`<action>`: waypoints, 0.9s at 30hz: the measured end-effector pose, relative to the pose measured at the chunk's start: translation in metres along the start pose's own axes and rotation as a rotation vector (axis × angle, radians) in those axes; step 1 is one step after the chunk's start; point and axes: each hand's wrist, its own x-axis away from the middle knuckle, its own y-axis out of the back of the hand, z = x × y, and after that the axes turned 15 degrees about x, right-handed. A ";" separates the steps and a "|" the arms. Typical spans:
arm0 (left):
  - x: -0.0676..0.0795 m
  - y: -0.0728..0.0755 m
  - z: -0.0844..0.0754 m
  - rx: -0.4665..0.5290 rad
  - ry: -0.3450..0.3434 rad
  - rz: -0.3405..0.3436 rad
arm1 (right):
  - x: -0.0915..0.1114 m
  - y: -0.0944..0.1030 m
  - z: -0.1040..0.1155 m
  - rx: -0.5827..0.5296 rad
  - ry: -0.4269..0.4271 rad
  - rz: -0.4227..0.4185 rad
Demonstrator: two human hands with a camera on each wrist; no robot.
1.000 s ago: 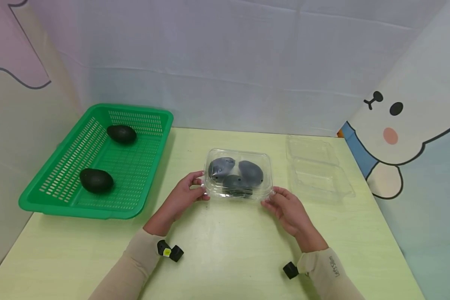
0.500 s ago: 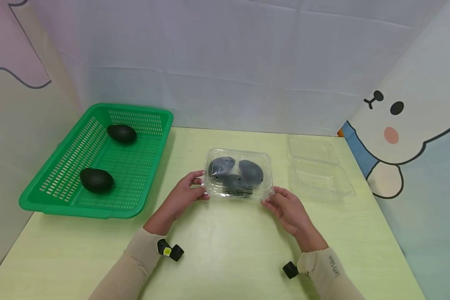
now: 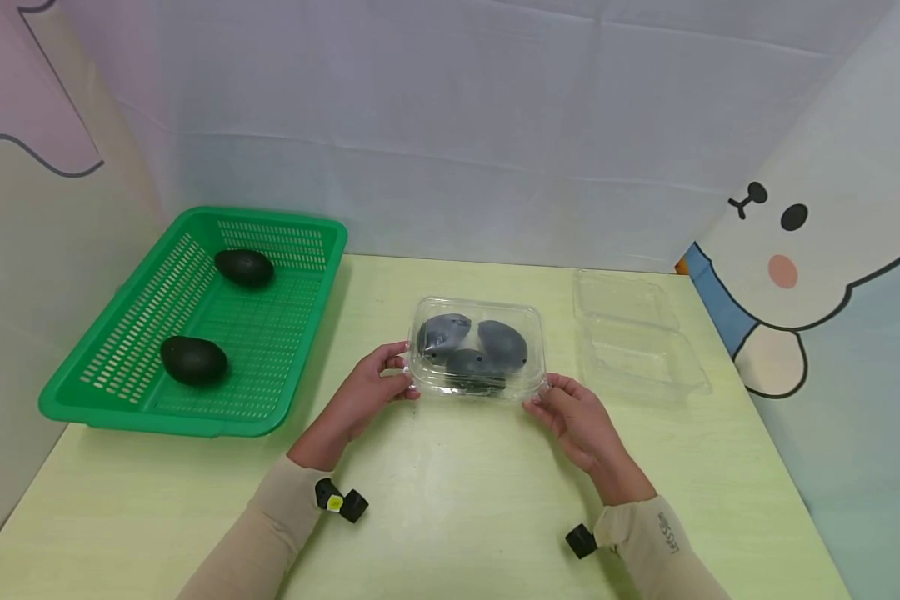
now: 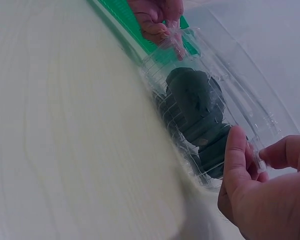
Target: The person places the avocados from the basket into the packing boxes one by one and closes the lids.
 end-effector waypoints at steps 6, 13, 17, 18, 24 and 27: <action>0.000 -0.001 -0.001 -0.001 0.006 0.001 | 0.001 0.000 -0.001 0.003 0.011 0.001; 0.000 -0.001 -0.001 0.004 0.017 -0.003 | 0.001 0.000 -0.001 0.003 0.013 0.006; -0.001 -0.001 0.000 0.007 0.006 0.000 | 0.002 0.000 0.000 0.008 0.008 0.007; -0.001 -0.001 0.000 0.007 0.003 0.001 | 0.002 0.000 0.000 0.010 0.007 0.007; -0.001 -0.001 0.000 0.000 -0.009 0.003 | 0.003 -0.001 0.002 0.011 0.004 0.006; 0.000 -0.001 -0.001 -0.006 -0.012 0.001 | 0.003 -0.001 0.002 0.009 0.000 0.005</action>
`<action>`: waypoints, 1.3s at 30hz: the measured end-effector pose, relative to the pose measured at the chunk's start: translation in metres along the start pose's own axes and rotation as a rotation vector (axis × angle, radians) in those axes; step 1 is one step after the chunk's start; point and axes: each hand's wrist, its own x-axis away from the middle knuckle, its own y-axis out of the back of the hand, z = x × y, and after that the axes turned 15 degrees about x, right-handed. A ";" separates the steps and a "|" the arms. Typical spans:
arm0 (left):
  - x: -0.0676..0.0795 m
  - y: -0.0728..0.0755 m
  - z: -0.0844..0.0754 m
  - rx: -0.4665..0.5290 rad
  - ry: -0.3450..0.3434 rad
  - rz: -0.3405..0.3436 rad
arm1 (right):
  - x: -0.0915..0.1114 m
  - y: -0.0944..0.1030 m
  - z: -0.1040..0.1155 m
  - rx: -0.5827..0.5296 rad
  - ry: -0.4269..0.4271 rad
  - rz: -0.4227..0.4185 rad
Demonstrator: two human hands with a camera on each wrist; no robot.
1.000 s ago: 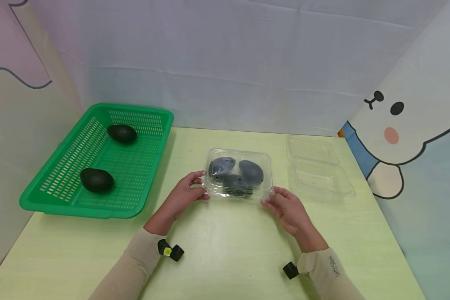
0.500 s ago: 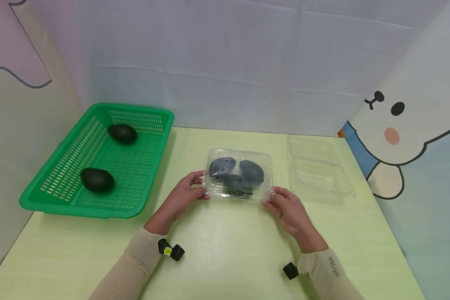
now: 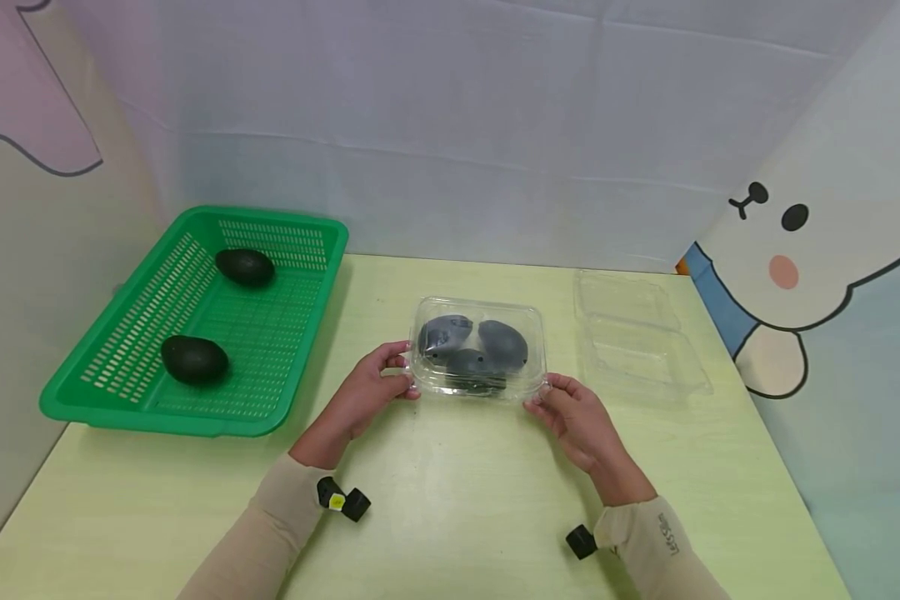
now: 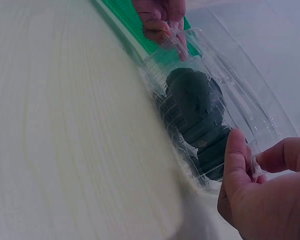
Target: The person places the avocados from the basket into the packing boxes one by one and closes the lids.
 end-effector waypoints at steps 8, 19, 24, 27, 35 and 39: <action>0.000 0.000 0.001 0.002 -0.007 -0.008 | 0.000 0.000 0.001 0.009 -0.009 -0.005; 0.001 -0.001 0.001 0.005 -0.011 -0.006 | -0.002 -0.001 0.000 0.027 -0.007 -0.015; 0.001 0.000 0.001 0.008 -0.005 -0.007 | -0.002 -0.001 0.000 0.024 -0.008 -0.020; 0.001 -0.001 0.000 0.013 -0.003 -0.010 | -0.002 -0.001 -0.001 0.019 -0.010 -0.023; 0.001 -0.001 0.000 0.018 0.006 -0.014 | -0.001 -0.001 -0.001 0.012 -0.002 -0.022; 0.000 0.000 0.002 0.023 0.006 -0.012 | 0.000 0.000 0.000 0.011 0.005 -0.016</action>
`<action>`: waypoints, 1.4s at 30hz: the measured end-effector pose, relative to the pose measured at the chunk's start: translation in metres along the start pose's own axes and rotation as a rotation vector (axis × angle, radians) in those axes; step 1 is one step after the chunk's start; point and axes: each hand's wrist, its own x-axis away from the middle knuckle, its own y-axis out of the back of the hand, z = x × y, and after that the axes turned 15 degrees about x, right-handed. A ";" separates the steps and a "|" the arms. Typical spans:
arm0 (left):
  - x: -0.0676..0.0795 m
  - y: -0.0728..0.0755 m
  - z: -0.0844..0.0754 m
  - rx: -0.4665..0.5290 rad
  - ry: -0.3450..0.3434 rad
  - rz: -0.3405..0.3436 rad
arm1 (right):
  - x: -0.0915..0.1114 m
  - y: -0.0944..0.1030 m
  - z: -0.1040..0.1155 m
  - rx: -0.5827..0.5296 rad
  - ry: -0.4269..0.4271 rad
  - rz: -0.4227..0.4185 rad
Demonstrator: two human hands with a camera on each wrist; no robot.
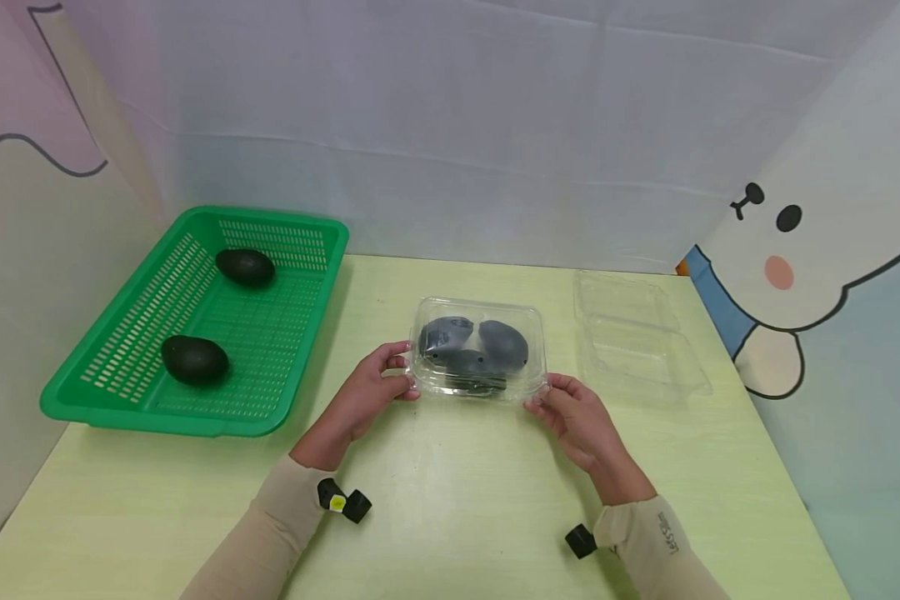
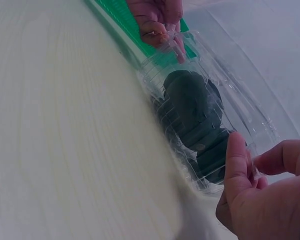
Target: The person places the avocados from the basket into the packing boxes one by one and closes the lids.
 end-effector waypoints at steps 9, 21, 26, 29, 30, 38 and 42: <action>0.000 0.000 0.000 0.004 -0.006 0.006 | 0.000 0.001 0.001 -0.006 -0.006 -0.008; 0.000 0.000 0.000 -0.004 0.000 0.004 | -0.001 -0.002 0.001 -0.030 -0.001 -0.009; 0.000 0.000 -0.002 -0.019 0.004 -0.004 | -0.001 -0.002 0.003 -0.019 -0.001 -0.013; -0.001 0.000 -0.003 -0.029 0.011 -0.018 | -0.002 -0.003 0.004 -0.006 0.002 -0.016; -0.002 0.000 -0.004 -0.031 0.010 -0.020 | -0.002 -0.003 0.005 0.000 0.004 -0.018; -0.006 0.001 -0.008 -0.055 -0.013 -0.043 | -0.012 -0.007 0.008 0.029 -0.004 -0.023; -0.010 0.002 -0.010 -0.071 -0.026 -0.050 | -0.020 -0.009 0.012 0.029 -0.008 -0.027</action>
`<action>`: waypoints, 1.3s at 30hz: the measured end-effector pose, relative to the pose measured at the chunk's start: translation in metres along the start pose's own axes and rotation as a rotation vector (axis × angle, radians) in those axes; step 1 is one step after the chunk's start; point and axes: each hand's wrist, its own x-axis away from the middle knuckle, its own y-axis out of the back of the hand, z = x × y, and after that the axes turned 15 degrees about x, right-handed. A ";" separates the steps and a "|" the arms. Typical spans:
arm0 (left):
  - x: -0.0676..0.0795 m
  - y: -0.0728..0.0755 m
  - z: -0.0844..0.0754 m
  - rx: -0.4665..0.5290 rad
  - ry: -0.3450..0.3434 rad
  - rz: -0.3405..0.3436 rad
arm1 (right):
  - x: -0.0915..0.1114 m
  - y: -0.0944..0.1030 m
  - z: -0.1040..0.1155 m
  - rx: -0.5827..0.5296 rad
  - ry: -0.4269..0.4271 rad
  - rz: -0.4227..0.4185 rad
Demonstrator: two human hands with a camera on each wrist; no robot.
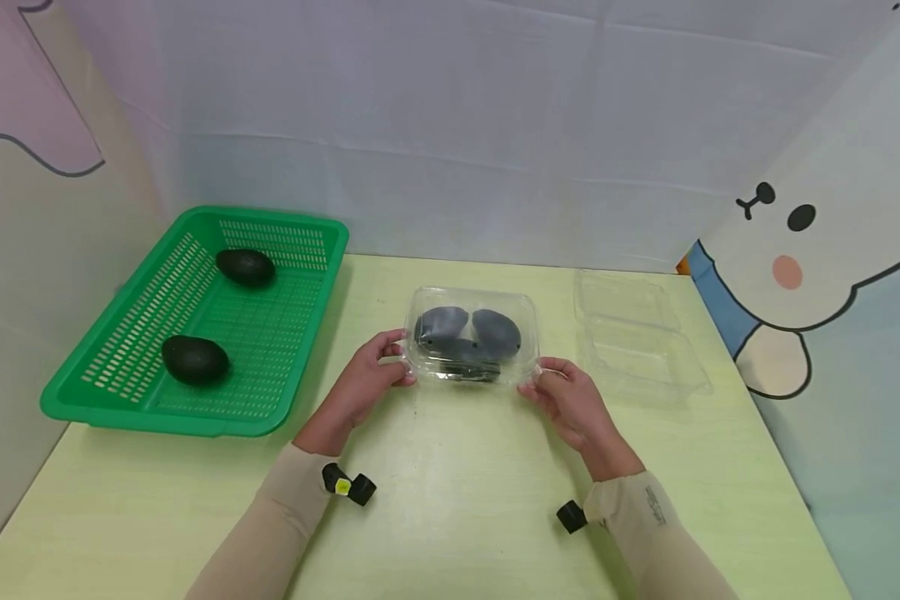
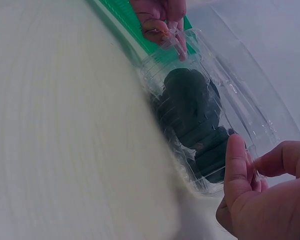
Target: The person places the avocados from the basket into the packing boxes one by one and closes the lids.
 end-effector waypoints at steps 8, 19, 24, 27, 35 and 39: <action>-0.011 0.002 -0.001 -0.018 -0.023 -0.028 | -0.014 -0.003 0.007 -0.005 0.005 -0.009; -0.026 0.001 -0.003 0.004 -0.038 -0.075 | -0.031 -0.009 0.014 -0.071 -0.014 -0.038; -0.027 -0.001 -0.006 0.012 -0.039 -0.085 | -0.033 -0.009 0.016 -0.094 -0.017 -0.039; -0.026 -0.001 -0.008 0.008 -0.037 -0.088 | -0.033 -0.010 0.017 -0.098 -0.020 -0.043; -0.025 0.001 -0.008 -0.075 -0.044 -0.104 | -0.028 -0.007 0.015 -0.081 -0.032 -0.026; -0.020 -0.003 -0.010 -0.301 -0.143 -0.135 | -0.015 0.001 0.012 -0.027 -0.029 0.043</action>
